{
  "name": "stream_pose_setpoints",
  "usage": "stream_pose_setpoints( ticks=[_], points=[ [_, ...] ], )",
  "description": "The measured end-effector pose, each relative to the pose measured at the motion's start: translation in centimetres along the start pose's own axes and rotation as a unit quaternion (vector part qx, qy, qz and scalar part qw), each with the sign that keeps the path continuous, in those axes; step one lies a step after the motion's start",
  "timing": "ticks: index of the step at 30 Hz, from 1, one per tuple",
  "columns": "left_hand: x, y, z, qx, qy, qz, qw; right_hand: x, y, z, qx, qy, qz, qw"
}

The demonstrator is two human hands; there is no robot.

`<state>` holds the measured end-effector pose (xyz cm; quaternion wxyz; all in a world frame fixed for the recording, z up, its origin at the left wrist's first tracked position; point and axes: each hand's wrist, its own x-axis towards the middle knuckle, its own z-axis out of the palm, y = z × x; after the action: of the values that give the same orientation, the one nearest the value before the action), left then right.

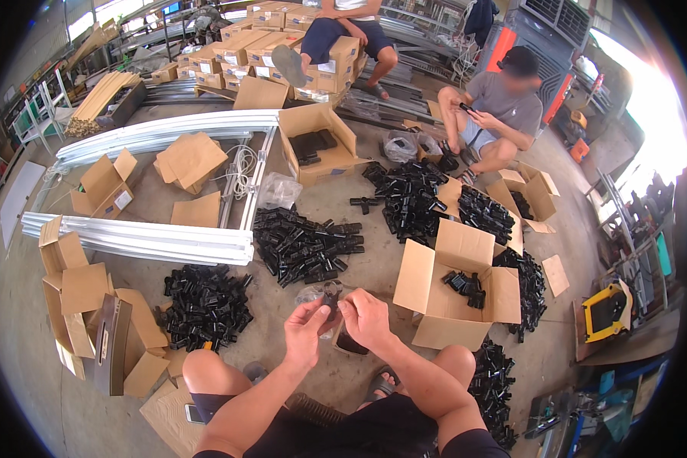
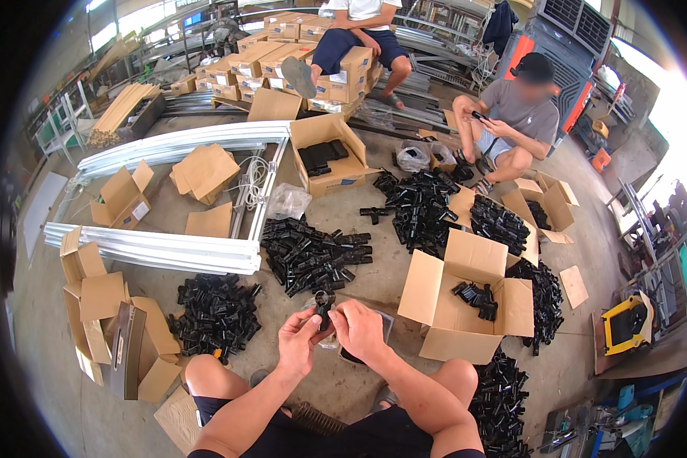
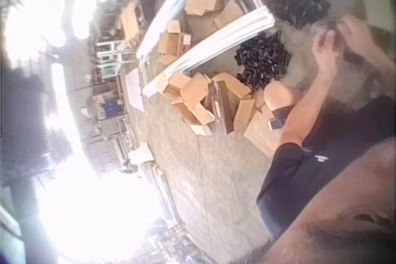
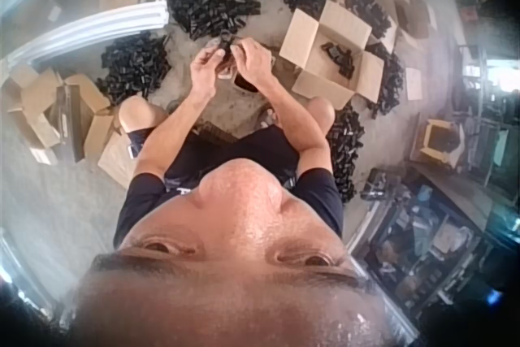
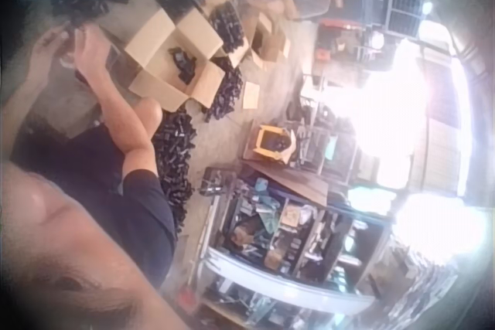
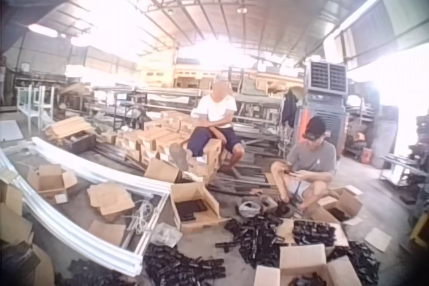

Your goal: The person picks up black plastic hardware components from a pile on the floor, fits them together by hand, and places them into a cardboard box.

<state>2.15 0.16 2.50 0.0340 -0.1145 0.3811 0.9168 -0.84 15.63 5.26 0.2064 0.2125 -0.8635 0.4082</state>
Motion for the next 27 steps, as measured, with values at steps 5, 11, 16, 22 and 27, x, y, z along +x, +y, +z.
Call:
stream_pose_setpoints(
  ticks=[5,11,16,22,27],
  points=[
    [-0.1,0.2,-0.1,0.003,0.008,-0.005,1.000,0.2,0.3,0.1,0.024,0.010,-0.040,0.999],
    [-0.2,-0.2,-0.4,0.008,-0.001,0.000,1.000,-0.3,0.4,0.0,0.012,-0.003,-0.041,0.999],
    [-0.2,-0.4,-0.3,0.018,-0.011,0.012,1.000,-0.5,0.5,-0.2,0.009,-0.026,-0.018,0.999],
    [0.1,-0.4,-0.2,0.073,-0.029,0.041,0.996,-1.2,0.8,0.1,0.093,-0.033,0.067,0.993],
    [0.5,-0.7,-0.5,0.150,-0.045,0.097,0.983,-1.9,2.4,1.3,0.382,-0.095,0.268,0.879]
  ],
)
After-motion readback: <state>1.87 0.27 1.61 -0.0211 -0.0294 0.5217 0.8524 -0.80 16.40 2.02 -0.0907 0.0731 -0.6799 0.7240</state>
